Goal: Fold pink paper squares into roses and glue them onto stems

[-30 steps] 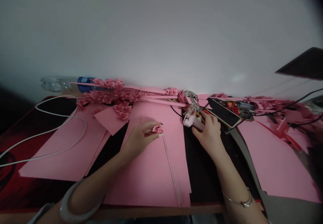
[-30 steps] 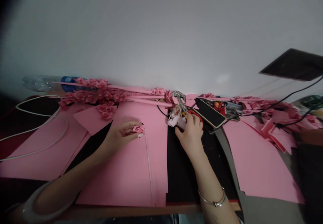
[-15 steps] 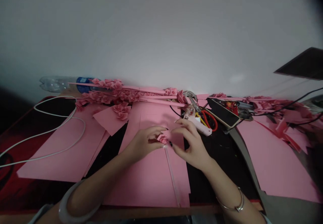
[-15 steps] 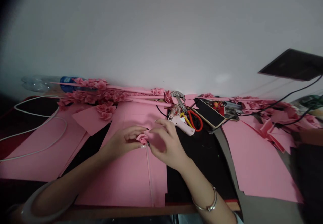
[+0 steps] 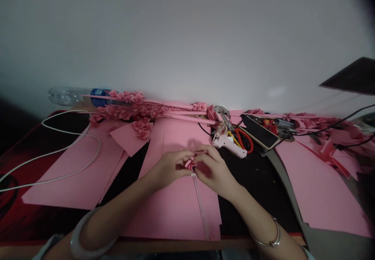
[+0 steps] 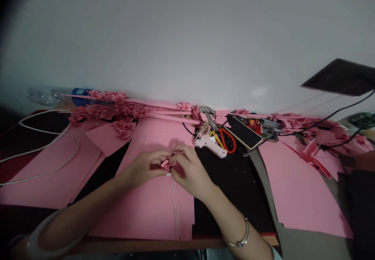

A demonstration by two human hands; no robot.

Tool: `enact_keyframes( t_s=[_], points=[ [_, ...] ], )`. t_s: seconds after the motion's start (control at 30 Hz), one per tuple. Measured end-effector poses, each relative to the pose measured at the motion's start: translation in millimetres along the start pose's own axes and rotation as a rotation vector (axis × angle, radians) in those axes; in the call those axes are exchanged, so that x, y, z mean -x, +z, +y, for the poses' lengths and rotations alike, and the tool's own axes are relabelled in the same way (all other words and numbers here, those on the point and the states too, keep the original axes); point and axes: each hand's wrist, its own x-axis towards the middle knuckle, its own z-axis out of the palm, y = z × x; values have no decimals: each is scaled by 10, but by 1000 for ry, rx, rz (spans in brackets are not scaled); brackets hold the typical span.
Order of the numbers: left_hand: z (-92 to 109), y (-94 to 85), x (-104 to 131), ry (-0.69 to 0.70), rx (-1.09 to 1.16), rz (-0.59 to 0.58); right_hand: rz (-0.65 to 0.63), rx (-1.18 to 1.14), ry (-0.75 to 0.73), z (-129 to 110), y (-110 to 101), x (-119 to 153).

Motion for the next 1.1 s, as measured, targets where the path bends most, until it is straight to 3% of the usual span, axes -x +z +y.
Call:
enact_keyframes(
  t_s=[0.43, 0.77, 1.0, 1.1],
  points=[
    [83, -12, 3, 28, -104, -23, -4, -36, 23, -5, 10, -1],
    [17, -8, 18, 24, 12, -1, 59, -137, 72, -4, -3, -18],
    [-16, -85, -5, 44, -36, 226, 195, -242, 258, 77, -69, -45],
    [-58, -99, -13, 34, -50, 246, 223, -259, 298, 89, -67, -41]
  ],
)
